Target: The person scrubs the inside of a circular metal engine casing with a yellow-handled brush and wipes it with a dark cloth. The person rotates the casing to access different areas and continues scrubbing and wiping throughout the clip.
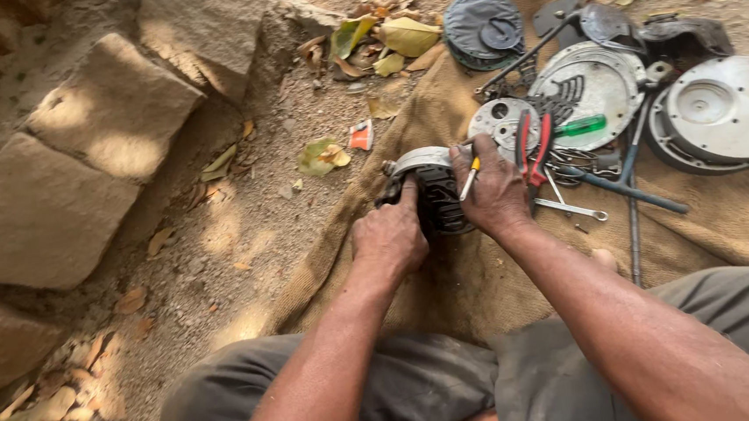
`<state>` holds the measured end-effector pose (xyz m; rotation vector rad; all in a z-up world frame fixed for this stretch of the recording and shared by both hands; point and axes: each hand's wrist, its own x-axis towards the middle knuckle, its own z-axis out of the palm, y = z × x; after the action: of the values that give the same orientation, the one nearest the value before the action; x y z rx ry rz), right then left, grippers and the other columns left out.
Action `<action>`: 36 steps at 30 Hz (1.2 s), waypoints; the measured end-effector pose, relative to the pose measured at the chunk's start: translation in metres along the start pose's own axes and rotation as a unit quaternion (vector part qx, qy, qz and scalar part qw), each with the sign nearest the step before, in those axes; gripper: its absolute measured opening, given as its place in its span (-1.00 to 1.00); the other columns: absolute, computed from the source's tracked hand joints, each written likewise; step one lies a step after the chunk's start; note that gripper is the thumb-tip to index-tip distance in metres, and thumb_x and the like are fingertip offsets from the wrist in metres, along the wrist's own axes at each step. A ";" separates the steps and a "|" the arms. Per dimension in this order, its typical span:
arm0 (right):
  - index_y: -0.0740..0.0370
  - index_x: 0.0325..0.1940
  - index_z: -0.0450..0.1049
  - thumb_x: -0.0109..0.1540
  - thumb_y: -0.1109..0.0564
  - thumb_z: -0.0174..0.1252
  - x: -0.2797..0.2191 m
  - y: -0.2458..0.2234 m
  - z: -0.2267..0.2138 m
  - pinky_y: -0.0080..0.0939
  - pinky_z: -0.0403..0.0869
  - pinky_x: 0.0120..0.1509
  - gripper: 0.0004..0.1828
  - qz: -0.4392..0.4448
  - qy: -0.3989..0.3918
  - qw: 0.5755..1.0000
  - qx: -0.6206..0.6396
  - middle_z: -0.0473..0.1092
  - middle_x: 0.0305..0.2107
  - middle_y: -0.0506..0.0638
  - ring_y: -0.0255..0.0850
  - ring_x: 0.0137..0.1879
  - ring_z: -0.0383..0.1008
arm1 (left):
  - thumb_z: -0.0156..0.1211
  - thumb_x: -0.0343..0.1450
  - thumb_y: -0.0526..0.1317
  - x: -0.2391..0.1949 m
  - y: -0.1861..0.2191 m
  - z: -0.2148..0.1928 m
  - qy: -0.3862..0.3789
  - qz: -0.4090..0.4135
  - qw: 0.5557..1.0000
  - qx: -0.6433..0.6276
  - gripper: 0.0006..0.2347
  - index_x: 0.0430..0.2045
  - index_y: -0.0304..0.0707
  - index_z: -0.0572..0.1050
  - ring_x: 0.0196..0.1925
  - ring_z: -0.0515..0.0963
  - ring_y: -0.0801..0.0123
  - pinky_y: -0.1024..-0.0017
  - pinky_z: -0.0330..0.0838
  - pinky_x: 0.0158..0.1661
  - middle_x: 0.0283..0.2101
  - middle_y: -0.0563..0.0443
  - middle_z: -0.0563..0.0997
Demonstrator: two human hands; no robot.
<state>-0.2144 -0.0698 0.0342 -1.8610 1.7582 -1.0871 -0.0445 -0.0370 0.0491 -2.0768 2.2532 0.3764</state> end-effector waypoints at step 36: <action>0.14 -0.01 0.29 0.44 -0.16 -0.07 -0.005 -0.001 0.008 0.16 0.52 -0.23 -0.67 -0.003 -0.049 0.998 0.037 0.48 -0.48 0.20 0.13 -0.30 0.60 | 0.00 0.50 -0.17 -0.024 -0.027 0.032 0.096 -0.098 0.972 -0.189 -0.77 -0.03 -0.14 0.53 -0.32 0.71 0.01 0.04 0.61 -0.24 -0.38 -0.17 0.69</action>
<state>-0.2080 -0.0665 0.0283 -1.8433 1.6375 -1.0316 -0.0200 -0.0087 0.0188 -2.5996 2.1848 0.6637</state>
